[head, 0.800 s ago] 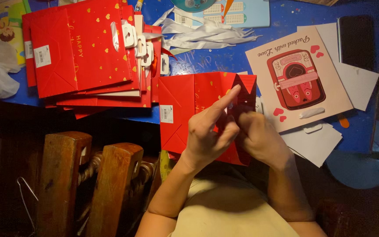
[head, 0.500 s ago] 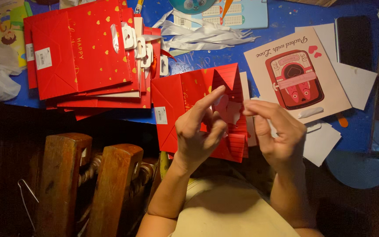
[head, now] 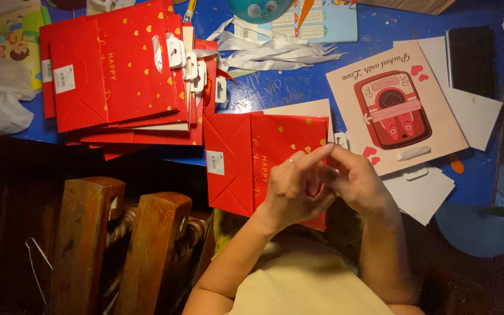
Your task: The person assembles red Valentine's Day gift bags by threading white and red ribbons through the bag handles and tying them. They handle multiple bags and ribbons on a blue table, stacking completed bags as they work.
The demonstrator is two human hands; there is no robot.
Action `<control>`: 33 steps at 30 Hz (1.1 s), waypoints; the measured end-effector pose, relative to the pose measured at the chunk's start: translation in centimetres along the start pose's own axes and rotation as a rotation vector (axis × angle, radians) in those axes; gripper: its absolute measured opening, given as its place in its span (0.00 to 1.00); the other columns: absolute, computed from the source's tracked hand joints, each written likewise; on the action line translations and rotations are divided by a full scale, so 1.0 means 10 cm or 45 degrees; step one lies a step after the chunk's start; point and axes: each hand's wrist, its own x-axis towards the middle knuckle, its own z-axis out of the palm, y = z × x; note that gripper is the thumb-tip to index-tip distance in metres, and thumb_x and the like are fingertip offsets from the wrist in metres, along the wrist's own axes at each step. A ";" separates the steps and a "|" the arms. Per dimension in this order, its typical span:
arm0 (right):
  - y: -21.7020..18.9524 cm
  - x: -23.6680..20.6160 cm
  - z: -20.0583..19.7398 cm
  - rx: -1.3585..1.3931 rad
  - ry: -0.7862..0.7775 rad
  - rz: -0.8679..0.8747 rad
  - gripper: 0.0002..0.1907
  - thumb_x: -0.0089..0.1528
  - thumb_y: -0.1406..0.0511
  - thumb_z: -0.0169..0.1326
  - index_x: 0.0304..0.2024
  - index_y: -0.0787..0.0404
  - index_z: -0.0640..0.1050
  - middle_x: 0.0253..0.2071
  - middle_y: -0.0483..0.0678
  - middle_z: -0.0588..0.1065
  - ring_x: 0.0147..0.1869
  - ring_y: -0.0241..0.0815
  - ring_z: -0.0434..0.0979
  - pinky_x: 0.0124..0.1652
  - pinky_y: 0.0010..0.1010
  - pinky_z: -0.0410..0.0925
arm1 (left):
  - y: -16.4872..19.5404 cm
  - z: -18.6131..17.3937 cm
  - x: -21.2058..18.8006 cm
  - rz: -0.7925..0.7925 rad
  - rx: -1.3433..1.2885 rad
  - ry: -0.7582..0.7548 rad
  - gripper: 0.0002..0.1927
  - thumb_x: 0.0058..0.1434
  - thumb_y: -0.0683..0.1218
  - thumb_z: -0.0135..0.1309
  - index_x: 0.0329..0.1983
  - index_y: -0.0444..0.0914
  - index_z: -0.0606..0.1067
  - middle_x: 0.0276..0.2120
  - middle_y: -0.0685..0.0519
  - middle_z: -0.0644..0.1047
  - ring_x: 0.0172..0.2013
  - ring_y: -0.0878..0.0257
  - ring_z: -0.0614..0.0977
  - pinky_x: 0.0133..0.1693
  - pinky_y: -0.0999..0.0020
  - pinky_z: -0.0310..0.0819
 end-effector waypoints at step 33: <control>0.06 0.36 -0.06 -0.624 0.705 -0.354 0.12 0.67 0.76 0.47 0.44 0.64 0.81 0.42 0.49 0.80 0.46 0.40 0.81 0.48 0.29 0.72 | -0.57 0.26 -0.07 -0.298 0.861 -0.332 0.33 0.64 0.57 0.55 0.69 0.40 0.66 0.69 0.43 0.64 0.71 0.45 0.60 0.69 0.39 0.48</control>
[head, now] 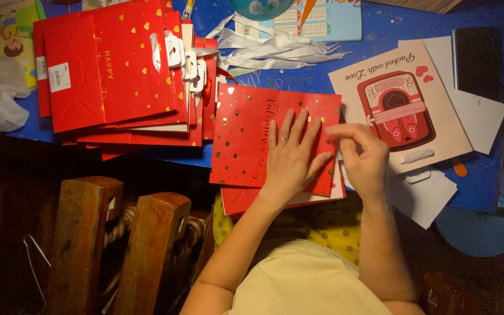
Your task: The person assembles red Valentine's Day gift bags by threading white and red ribbons through the bag handles and tying them. They handle multiple bags and ribbons on a blue table, stacking completed bags as they work.
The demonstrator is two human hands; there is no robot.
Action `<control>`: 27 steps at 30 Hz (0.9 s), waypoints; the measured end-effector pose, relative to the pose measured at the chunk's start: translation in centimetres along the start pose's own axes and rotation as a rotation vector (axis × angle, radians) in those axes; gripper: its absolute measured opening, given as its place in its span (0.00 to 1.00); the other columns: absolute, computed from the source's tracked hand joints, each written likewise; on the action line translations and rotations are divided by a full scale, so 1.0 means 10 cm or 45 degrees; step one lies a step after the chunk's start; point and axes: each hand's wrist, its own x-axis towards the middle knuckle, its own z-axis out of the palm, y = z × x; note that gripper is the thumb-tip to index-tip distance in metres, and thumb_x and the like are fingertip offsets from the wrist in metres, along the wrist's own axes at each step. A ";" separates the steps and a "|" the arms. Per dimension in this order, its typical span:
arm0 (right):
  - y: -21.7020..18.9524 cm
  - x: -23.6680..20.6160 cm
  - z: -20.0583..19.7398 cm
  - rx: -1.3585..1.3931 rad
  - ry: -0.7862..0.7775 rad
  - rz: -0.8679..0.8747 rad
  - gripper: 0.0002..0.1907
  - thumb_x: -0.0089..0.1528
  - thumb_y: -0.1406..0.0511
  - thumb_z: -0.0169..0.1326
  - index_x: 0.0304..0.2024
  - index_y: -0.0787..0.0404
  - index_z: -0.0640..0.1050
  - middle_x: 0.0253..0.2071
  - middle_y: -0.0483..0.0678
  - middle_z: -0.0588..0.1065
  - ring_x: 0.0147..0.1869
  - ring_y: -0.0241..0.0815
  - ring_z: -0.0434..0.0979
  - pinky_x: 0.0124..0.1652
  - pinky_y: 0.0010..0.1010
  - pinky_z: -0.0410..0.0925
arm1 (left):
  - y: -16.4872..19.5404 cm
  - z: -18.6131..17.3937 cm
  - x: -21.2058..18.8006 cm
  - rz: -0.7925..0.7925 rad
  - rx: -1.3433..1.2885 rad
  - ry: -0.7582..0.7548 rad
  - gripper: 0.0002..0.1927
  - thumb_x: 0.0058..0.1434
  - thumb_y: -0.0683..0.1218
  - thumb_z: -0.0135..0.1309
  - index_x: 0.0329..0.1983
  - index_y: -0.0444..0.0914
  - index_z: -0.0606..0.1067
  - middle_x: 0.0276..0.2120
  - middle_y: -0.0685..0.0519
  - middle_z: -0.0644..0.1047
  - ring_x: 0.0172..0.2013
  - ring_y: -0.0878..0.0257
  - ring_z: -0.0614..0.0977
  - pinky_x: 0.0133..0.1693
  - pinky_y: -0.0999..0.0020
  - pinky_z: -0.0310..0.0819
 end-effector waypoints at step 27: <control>0.26 1.04 0.07 -0.028 -0.134 -0.037 0.04 0.67 0.70 0.56 0.43 0.65 0.76 0.40 0.47 0.80 0.43 0.33 0.81 0.43 0.27 0.72 | -0.01 0.17 0.01 -0.140 -0.032 -0.173 0.49 0.51 0.69 0.57 0.65 0.30 0.66 0.73 0.36 0.58 0.74 0.44 0.54 0.71 0.37 0.32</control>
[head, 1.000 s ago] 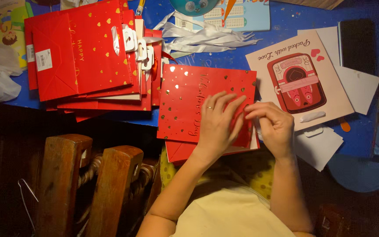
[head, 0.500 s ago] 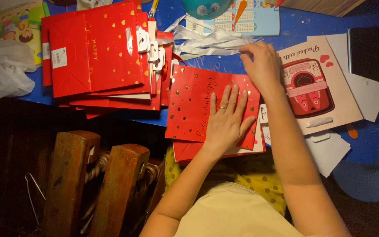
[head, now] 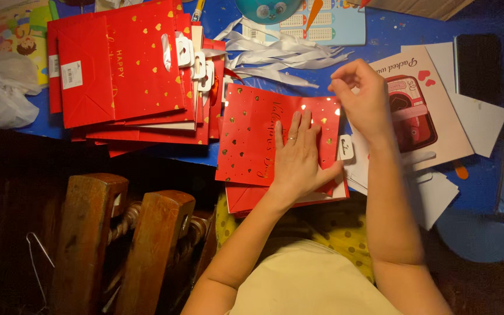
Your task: The person assembles red Valentine's Day gift bags by threading white and red ribbons through the bag handles and tying them. They handle multiple bags and ribbons on a blue table, stacking completed bags as they work.
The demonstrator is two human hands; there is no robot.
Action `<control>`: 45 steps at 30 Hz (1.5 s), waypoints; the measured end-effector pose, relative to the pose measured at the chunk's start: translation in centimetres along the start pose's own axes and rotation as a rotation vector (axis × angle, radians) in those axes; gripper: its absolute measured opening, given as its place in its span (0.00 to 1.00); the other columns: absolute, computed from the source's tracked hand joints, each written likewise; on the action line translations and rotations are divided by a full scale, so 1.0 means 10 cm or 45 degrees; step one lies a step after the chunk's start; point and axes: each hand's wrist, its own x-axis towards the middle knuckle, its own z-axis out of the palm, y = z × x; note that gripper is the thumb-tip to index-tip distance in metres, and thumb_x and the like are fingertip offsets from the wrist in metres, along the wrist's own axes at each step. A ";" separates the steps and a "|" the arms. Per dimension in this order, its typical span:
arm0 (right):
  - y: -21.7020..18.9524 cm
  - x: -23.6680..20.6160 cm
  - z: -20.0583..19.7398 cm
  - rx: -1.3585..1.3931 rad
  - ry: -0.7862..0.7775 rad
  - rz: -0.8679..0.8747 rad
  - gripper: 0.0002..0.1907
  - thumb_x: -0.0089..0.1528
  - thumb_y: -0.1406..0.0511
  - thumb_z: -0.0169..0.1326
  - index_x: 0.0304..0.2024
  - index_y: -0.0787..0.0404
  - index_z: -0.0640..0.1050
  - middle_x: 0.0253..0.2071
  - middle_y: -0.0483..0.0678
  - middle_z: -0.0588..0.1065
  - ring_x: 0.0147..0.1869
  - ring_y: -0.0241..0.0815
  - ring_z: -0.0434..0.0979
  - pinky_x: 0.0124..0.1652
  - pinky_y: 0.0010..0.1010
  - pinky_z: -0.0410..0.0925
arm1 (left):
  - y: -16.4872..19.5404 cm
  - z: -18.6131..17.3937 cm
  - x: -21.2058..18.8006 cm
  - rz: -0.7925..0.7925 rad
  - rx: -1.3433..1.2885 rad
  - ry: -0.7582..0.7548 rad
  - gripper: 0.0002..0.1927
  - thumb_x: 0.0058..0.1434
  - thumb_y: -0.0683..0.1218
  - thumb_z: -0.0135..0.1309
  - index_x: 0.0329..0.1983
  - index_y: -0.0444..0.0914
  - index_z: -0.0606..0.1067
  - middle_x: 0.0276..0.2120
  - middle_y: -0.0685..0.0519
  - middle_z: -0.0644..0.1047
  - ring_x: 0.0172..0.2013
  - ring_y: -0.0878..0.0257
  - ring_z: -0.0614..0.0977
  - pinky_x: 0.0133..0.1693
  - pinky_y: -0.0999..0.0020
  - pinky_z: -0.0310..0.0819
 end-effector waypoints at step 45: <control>-0.45 -1.37 -1.15 -0.276 0.902 -0.407 0.13 0.76 0.61 0.50 0.46 0.66 0.78 0.52 0.56 0.77 0.48 0.39 0.77 0.53 0.34 0.70 | -0.29 -0.46 0.01 -0.091 -0.826 -0.206 0.13 0.58 0.50 0.63 0.34 0.37 0.76 0.25 0.53 0.83 0.37 0.58 0.84 0.72 0.45 0.50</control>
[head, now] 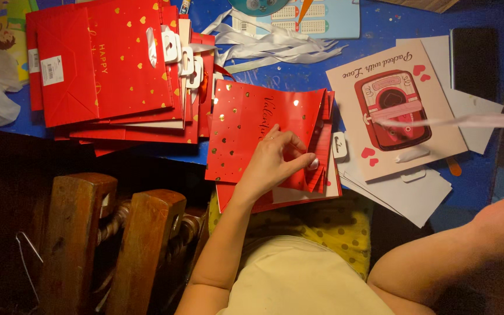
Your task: The person assembles red Valentine's Day gift bags by threading white and red ribbons through the bag handles and tying them. They handle multiple bags and ribbons on a blue table, stacking completed bags as they work.
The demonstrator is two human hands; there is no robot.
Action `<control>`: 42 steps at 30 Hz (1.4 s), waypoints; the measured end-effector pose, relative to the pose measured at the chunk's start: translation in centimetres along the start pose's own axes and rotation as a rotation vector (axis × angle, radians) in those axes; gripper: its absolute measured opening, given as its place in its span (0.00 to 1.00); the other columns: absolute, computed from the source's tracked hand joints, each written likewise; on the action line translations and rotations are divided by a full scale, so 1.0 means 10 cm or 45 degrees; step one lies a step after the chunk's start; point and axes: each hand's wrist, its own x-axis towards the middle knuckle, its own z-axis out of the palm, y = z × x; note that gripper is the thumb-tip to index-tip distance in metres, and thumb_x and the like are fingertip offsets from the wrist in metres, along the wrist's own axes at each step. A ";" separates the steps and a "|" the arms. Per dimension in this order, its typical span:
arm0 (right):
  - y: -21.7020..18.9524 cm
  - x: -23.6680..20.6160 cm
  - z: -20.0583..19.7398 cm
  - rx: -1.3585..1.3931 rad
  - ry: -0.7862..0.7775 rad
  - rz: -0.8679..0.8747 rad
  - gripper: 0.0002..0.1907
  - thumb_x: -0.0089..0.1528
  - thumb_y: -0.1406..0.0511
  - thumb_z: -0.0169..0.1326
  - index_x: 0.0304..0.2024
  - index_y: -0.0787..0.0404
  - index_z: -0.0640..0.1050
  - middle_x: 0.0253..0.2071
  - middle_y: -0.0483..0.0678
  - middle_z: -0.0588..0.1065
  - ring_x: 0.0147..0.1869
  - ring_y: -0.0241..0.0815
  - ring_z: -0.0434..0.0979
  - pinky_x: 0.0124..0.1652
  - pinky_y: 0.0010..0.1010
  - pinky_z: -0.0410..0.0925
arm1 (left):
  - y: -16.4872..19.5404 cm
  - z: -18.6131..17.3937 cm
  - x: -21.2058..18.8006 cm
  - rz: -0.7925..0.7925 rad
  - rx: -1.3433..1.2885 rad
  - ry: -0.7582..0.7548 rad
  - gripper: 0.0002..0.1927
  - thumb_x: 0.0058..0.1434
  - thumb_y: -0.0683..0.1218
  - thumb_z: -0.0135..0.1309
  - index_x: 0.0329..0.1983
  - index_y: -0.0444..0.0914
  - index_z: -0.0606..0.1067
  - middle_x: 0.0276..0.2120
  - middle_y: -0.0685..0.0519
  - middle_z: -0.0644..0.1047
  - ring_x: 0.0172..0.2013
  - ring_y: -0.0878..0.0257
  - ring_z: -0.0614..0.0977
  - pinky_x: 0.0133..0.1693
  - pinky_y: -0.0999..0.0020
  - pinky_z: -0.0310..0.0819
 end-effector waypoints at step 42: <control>-0.36 -0.60 0.91 -0.321 -1.129 -0.009 0.05 0.59 0.67 0.59 0.36 0.63 0.82 0.36 0.48 0.79 0.47 0.51 0.74 0.58 0.44 0.64 | -0.09 0.11 -0.05 0.128 0.091 0.076 0.06 0.57 0.47 0.65 0.35 0.42 0.82 0.30 0.56 0.82 0.40 0.59 0.81 0.71 0.42 0.54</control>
